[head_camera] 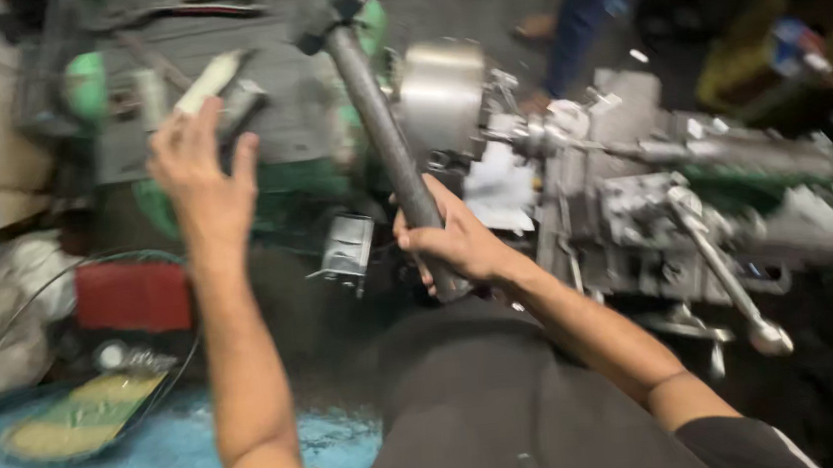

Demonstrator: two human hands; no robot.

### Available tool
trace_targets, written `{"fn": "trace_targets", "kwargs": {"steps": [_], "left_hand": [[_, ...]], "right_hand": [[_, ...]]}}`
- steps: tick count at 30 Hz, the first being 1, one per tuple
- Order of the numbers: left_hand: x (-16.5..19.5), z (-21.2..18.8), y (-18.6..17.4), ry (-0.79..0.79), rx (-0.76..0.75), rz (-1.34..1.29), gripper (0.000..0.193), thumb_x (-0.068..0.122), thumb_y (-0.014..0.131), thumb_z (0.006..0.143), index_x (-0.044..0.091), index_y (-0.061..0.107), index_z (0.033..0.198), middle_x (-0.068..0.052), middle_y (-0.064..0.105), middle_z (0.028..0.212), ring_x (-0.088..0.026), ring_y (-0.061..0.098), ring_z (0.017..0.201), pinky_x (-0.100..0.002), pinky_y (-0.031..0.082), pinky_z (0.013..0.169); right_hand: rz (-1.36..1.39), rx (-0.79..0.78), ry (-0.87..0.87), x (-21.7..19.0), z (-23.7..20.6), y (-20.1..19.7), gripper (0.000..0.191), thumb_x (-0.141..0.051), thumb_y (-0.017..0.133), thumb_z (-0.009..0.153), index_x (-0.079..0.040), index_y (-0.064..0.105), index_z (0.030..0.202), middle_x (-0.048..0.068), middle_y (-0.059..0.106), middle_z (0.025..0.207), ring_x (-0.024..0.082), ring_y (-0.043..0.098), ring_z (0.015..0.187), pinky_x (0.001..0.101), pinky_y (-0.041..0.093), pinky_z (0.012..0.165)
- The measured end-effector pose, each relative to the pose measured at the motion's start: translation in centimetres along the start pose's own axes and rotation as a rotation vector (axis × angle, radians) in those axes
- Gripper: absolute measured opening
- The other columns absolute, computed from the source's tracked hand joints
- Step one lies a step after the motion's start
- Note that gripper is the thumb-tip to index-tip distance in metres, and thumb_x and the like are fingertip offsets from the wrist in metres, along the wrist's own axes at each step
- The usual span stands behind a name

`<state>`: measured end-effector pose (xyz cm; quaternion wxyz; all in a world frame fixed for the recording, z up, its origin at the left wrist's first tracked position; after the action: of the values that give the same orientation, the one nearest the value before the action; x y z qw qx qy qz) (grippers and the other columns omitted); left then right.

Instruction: The person operates a metal lathe, machining a pulley-like metal component clamped in the chuck. They rotate the chuck by hand, strike the workpiece area with a hammer, tighten components with a wrench, turn the tailstock handwheel, and run the lathe with the workpiece spinning.

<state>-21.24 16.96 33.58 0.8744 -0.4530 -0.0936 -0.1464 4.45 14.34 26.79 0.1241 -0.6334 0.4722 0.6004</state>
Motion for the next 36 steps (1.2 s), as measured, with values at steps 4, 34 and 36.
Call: {"fn": "trace_targets", "kwargs": {"steps": [4, 34, 36], "left_hand": [[-1.4, 2.0, 2.3, -0.003, -0.127, 0.07, 0.051, 0.024, 0.085, 0.098, 0.012, 0.067, 0.144, -0.016, 0.064, 0.13, -0.035, 0.049, 0.133, -0.051, 0.034, 0.116], [25.1, 0.4, 23.8, -0.256, -0.286, -1.329, 0.036, -0.015, 0.067, 0.088, 0.004, 0.07, 0.119, -0.007, 0.072, 0.114, -0.015, 0.073, 0.105, -0.029, 0.062, 0.092], [25.0, 0.4, 24.3, -0.254, -0.288, -1.218, 0.035, -0.014, 0.069, 0.087, 0.003, 0.069, 0.117, -0.007, 0.075, 0.111, -0.015, 0.074, 0.103, -0.029, 0.061, 0.089]], "right_hand": [[-0.257, 0.061, -0.256, -1.0, -5.4, -3.5, 0.056, -0.004, 0.075, 0.092, -0.004, 0.042, 0.138, 0.008, 0.063, 0.097, 0.012, 0.065, 0.08, 0.0311, 0.059, 0.063], [-0.455, 0.64, -0.752, -11.7, -18.5, -10.8, 0.04, -0.018, 0.071, 0.101, 0.0, 0.051, 0.13, 0.009, 0.065, 0.087, 0.013, 0.063, 0.058, 0.0268, 0.053, 0.05], [-0.357, 0.604, -1.005, -13.7, -20.8, -9.6, 0.045, -0.029, 0.071, 0.101, -0.003, 0.053, 0.133, 0.01, 0.062, 0.084, 0.017, 0.06, 0.058, 0.0304, 0.054, 0.053]]}}
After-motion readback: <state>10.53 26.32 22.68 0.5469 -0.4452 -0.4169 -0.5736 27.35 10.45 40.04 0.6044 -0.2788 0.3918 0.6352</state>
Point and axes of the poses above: each hand's wrist, its own z-axis towards the middle knuckle, its own y-axis out of the palm, x = y × z, the point moved 10 cm from there along z, towards the middle knuckle
